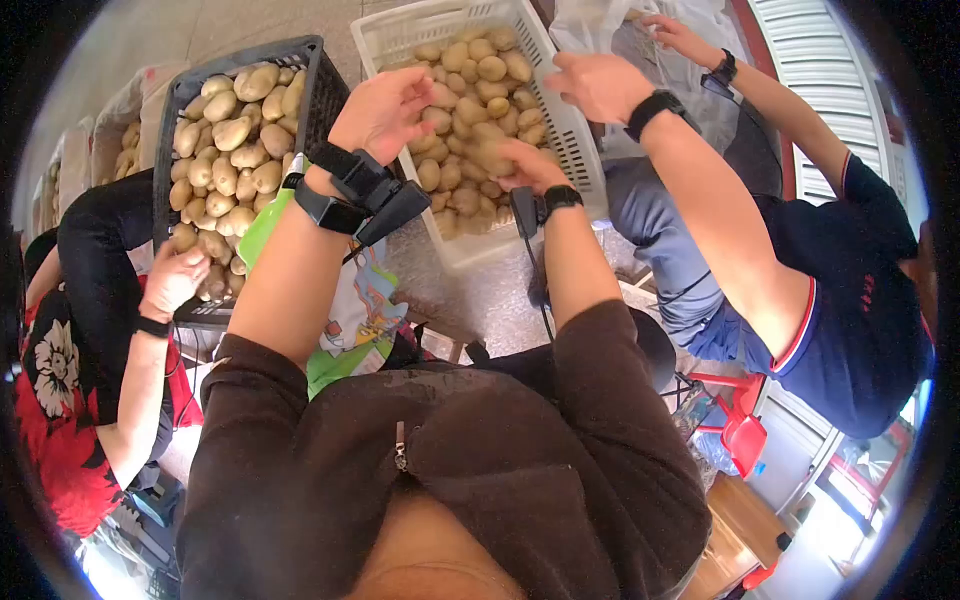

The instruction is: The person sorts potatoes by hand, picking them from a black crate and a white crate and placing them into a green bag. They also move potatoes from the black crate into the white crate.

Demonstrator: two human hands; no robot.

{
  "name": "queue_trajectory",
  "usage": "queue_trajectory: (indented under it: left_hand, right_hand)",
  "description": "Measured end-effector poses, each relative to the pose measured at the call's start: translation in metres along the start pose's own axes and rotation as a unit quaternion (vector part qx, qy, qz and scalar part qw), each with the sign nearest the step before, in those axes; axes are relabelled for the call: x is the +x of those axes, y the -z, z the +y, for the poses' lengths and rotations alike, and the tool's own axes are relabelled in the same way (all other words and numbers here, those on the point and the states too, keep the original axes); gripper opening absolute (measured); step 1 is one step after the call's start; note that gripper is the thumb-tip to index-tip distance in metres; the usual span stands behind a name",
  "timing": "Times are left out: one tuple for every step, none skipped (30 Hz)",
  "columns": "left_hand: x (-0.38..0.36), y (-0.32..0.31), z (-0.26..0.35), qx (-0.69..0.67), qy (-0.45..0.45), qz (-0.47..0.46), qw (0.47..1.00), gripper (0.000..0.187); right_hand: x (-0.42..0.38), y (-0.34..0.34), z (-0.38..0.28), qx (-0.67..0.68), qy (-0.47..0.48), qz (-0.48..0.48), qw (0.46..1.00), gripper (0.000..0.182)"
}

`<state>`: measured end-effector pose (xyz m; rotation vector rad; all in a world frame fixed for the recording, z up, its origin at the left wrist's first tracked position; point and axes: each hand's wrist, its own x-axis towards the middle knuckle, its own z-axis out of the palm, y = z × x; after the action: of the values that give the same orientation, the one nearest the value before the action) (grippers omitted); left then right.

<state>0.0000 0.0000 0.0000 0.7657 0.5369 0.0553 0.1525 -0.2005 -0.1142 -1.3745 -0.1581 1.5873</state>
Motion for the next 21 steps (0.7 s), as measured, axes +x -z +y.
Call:
queue_trajectory:
  left_hand:
    - [-0.002, -0.002, 0.000, 0.029, 0.021, 0.045, 0.998, 0.051]
    - [-0.004, -0.004, -0.001, 0.059, 0.044, 0.091, 0.993, 0.040]
    - [-0.008, -0.021, -0.002, 0.052, 0.057, 0.110, 0.991, 0.037]
    - [-0.011, -0.030, -0.006, 0.042, 0.087, 0.141, 0.985, 0.033]
    - [-0.016, -0.037, -0.011, 0.028, 0.118, 0.172, 0.978, 0.030]
    - [-0.023, -0.040, -0.016, -0.025, 0.133, 0.047, 0.990, 0.031]
    - [-0.025, -0.041, -0.018, -0.040, 0.127, 0.016, 0.991, 0.031]
    - [-0.026, -0.043, -0.021, -0.057, 0.120, -0.011, 0.991, 0.032]
    - [-0.028, -0.041, -0.024, -0.072, 0.111, -0.033, 0.991, 0.032]
    - [-0.021, -0.036, -0.028, -0.068, 0.108, -0.056, 0.990, 0.030]
    - [-0.013, -0.031, -0.029, -0.064, 0.102, -0.075, 0.990, 0.029]
    - [-0.010, -0.030, -0.027, -0.074, 0.081, -0.068, 0.992, 0.028]
    - [-0.009, -0.028, -0.026, -0.083, 0.063, -0.056, 0.993, 0.027]
    - [-0.007, -0.027, -0.023, -0.117, 0.053, -0.071, 0.989, 0.029]
    - [-0.007, -0.023, -0.018, -0.146, 0.041, -0.091, 0.984, 0.030]
    - [-0.021, -0.026, -0.009, -0.156, 0.020, -0.067, 0.985, 0.032]
    - [-0.033, -0.033, -0.001, -0.168, 0.000, -0.048, 0.985, 0.034]
    - [-0.035, -0.034, 0.002, -0.190, -0.028, -0.039, 0.981, 0.037]
    - [-0.039, -0.032, 0.006, -0.207, -0.029, -0.029, 0.977, 0.038]
    - [-0.041, -0.034, 0.008, -0.228, -0.024, -0.021, 0.973, 0.038]
    - [-0.044, -0.037, 0.010, -0.250, -0.022, -0.016, 0.968, 0.038]
  right_hand:
    - [-0.014, -0.020, -0.007, 0.095, 0.079, -0.029, 0.992, 0.051]
    - [-0.027, -0.038, -0.014, 0.190, 0.156, -0.056, 0.968, 0.046]
    - [-0.049, -0.052, -0.030, 0.167, 0.193, -0.055, 0.965, 0.044]
    - [-0.061, -0.068, -0.036, 0.157, 0.214, -0.054, 0.963, 0.041]
    - [-0.074, -0.080, -0.039, 0.145, 0.232, -0.050, 0.961, 0.039]
    - [-0.086, -0.087, -0.040, 0.109, 0.253, -0.030, 0.961, 0.033]
    - [-0.092, -0.091, -0.038, 0.074, 0.276, 0.047, 0.957, 0.031]
    - [-0.097, -0.094, -0.034, 0.039, 0.294, 0.120, 0.947, 0.029]
    - [-0.097, -0.097, -0.029, 0.006, 0.311, 0.186, 0.932, 0.028]
    - [-0.093, -0.095, -0.018, -0.011, 0.314, 0.235, 0.920, 0.026]
    - [-0.086, -0.090, -0.004, -0.029, 0.317, 0.278, 0.906, 0.025]
    - [-0.078, -0.089, 0.011, -0.123, 0.280, 0.305, 0.902, 0.025]
    - [-0.069, -0.090, 0.030, -0.214, 0.243, 0.326, 0.888, 0.025]
    - [-0.052, -0.085, 0.060, -0.335, 0.262, 0.333, 0.841, 0.026]
    - [-0.037, -0.086, 0.083, -0.447, 0.286, 0.340, 0.776, 0.028]
    - [-0.038, -0.103, 0.092, -0.505, 0.259, 0.339, 0.750, 0.029]
    - [-0.041, -0.115, 0.099, -0.564, 0.229, 0.341, 0.717, 0.030]
    - [-0.041, -0.124, 0.099, -0.619, 0.199, 0.345, 0.677, 0.032]
    - [-0.040, -0.126, 0.097, -0.623, 0.176, 0.346, 0.679, 0.033]
    - [-0.044, -0.122, 0.097, -0.627, 0.146, 0.350, 0.681, 0.035]
    - [-0.047, -0.118, 0.095, -0.633, 0.116, 0.355, 0.679, 0.036]
